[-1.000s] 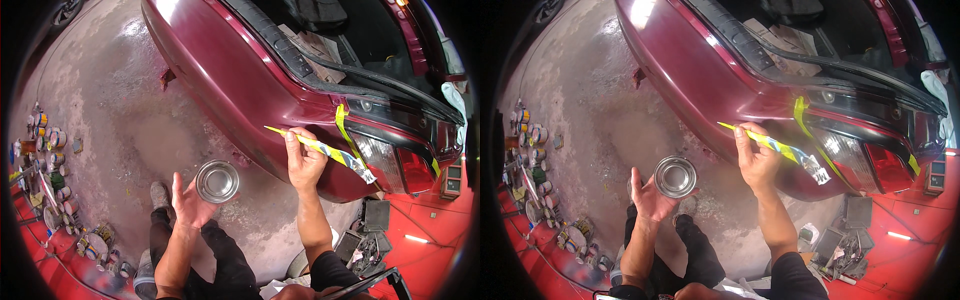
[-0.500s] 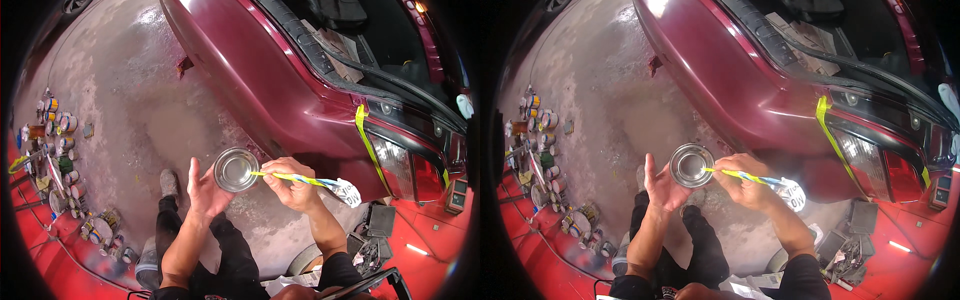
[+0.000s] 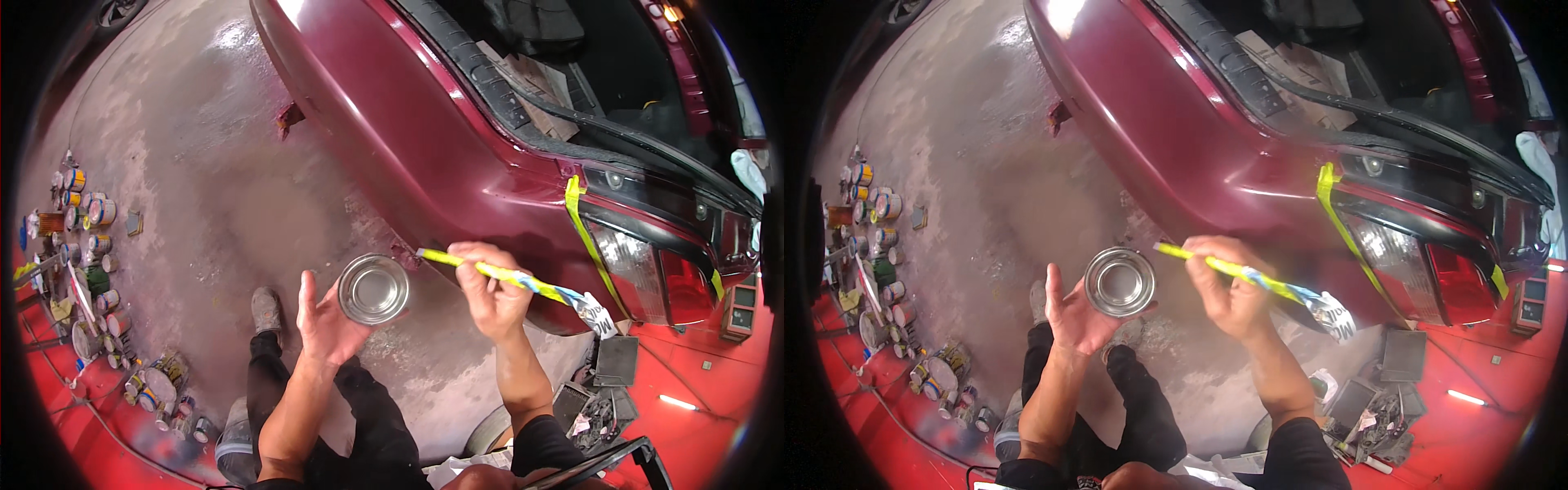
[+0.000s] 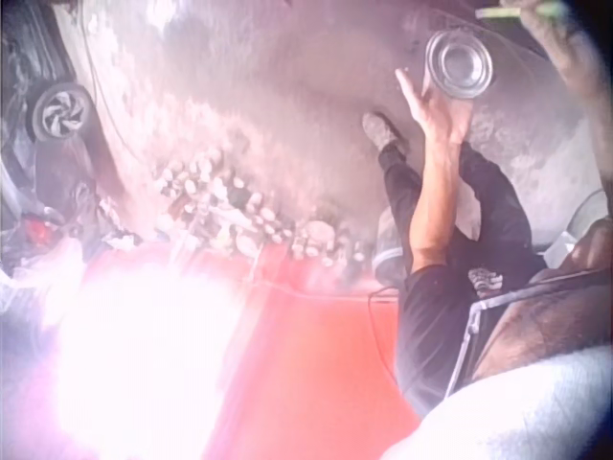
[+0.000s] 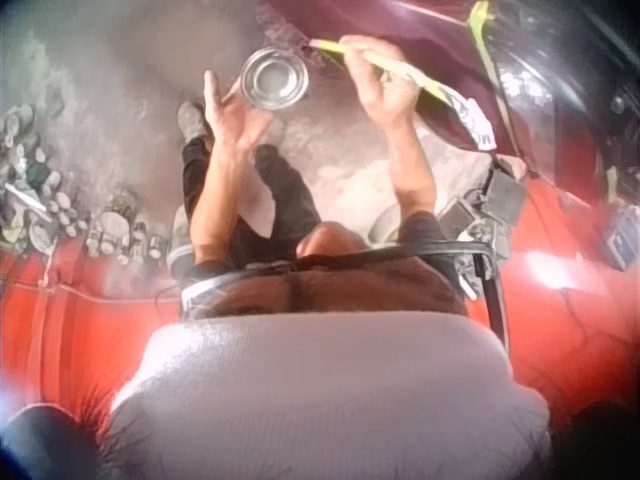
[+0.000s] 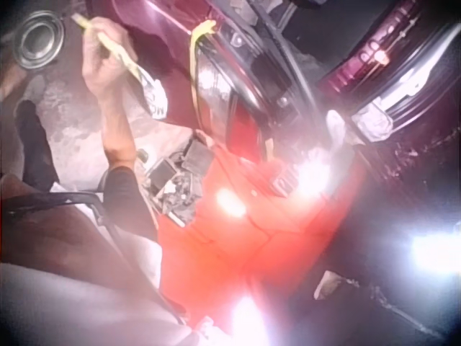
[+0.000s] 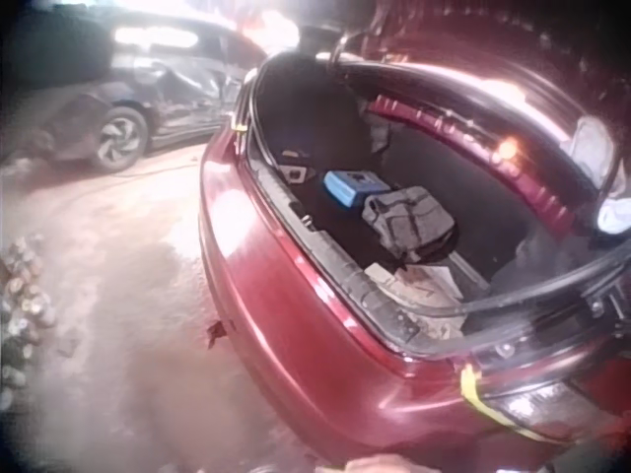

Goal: The person paints a car bumper using a small brush dipped in a metal container of paint, applying thin coats to the surface.

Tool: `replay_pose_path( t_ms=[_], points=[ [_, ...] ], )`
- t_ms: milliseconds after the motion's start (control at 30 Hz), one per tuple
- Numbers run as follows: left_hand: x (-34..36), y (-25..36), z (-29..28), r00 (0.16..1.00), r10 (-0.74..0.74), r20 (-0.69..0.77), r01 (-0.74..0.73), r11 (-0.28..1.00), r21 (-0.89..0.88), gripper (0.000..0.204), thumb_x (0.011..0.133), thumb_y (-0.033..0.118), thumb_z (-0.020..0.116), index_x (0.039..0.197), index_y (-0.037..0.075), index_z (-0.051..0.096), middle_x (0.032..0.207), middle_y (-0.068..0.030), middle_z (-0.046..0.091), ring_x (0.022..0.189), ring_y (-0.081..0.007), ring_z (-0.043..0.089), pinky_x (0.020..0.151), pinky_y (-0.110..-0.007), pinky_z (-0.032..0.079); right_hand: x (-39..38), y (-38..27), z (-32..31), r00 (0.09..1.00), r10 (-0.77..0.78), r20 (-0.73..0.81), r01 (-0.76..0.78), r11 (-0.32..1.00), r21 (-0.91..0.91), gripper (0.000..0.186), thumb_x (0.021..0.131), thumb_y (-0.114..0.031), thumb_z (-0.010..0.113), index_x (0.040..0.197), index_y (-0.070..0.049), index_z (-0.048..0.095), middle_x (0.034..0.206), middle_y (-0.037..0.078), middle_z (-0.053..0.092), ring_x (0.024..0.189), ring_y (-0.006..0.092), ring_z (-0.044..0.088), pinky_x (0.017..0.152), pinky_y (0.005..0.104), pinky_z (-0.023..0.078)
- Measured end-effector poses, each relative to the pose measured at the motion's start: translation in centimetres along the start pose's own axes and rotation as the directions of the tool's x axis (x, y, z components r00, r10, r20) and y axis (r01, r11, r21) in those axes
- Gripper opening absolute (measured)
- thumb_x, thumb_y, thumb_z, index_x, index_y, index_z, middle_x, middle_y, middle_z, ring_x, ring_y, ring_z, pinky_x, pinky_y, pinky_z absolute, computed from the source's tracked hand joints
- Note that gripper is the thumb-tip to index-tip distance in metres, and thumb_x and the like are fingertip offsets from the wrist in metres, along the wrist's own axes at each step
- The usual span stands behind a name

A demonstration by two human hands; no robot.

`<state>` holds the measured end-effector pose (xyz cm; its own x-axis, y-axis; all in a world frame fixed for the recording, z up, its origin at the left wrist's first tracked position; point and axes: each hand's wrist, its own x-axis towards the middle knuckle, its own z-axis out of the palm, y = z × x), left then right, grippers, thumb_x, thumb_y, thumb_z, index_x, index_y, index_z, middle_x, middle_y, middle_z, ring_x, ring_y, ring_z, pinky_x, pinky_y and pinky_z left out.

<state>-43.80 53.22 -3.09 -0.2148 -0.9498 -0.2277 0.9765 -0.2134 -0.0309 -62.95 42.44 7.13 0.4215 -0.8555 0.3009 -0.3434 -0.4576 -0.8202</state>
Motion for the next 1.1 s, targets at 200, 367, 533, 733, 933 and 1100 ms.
replay_pose_path(
  t_ms=[200,367,533,733,933,1100],
  points=[
    [-0.2,-0.7,-0.1,0.997,-0.023,-0.078,0.024,1.000,0.013,0.101,0.092,0.082,0.038,0.153,0.001,0.036,0.155,-0.0227,0.043,0.140,-0.0425,0.047,0.111,-0.072,0.034,3.1,1.9,0.1,0.980,0.033,-0.195,-0.068,0.982,-0.177,0.014,0.096,0.000,0.070,0.108,0.004,0.071,0.099,0.010,0.074,0.087,0.0113,0.066,0.078,0.0252,0.054],
    [-0.7,-0.6,-0.6,0.996,-0.032,-0.079,0.031,0.999,-0.010,0.100,0.093,0.081,0.038,0.153,0.001,0.035,0.155,-0.0233,0.042,0.140,-0.0438,0.046,0.112,-0.073,0.033,3.5,2.6,0.2,0.991,-0.053,-0.122,0.010,0.945,-0.327,0.014,0.092,-0.004,0.076,0.105,-0.001,0.072,0.091,0.009,0.073,0.076,0.0123,0.069,0.067,0.0269,0.054],
    [-0.8,-0.3,-0.5,0.995,-0.031,-0.094,0.026,0.998,-0.054,0.101,0.092,0.081,0.039,0.153,0.000,0.036,0.155,-0.0235,0.042,0.140,-0.0443,0.045,0.112,-0.074,0.032,3.6,3.0,0.3,0.989,-0.073,-0.131,0.024,0.937,-0.348,0.013,0.091,-0.007,0.077,0.103,-0.003,0.073,0.085,0.008,0.073,0.072,0.0162,0.068,0.066,0.0295,0.054],
    [-0.7,0.1,-0.6,0.998,-0.036,-0.044,0.037,0.999,0.020,0.101,0.092,0.083,0.036,0.155,0.003,0.035,0.156,-0.0200,0.042,0.142,-0.0392,0.045,0.113,-0.070,0.032,3.7,3.1,0.3,0.986,-0.107,-0.128,0.049,0.919,-0.390,0.013,0.091,-0.009,0.078,0.102,-0.004,0.074,0.085,0.009,0.073,0.071,0.0174,0.068,0.064,0.0310,0.054],
    [-0.8,0.1,-0.6,0.999,-0.024,-0.033,0.023,1.000,-0.017,0.101,0.093,0.083,0.034,0.155,0.003,0.035,0.157,-0.0200,0.042,0.142,-0.0386,0.045,0.114,-0.069,0.031,3.6,3.1,0.3,0.987,-0.080,-0.140,0.019,0.918,-0.395,0.014,0.091,-0.011,0.079,0.102,-0.004,0.074,0.085,0.009,0.073,0.071,0.0185,0.069,0.063,0.0312,0.054],
    [-0.7,0.1,-0.5,0.996,-0.006,-0.085,0.007,1.000,0.015,0.102,0.091,0.083,0.037,0.153,0.002,0.036,0.155,-0.0232,0.043,0.141,-0.0426,0.046,0.113,-0.074,0.030,3.7,3.1,0.3,0.988,-0.107,-0.109,0.052,0.907,-0.418,0.014,0.091,-0.011,0.079,0.102,-0.005,0.074,0.086,0.009,0.072,0.071,0.0182,0.069,0.064,0.0312,0.054]
  ],
)
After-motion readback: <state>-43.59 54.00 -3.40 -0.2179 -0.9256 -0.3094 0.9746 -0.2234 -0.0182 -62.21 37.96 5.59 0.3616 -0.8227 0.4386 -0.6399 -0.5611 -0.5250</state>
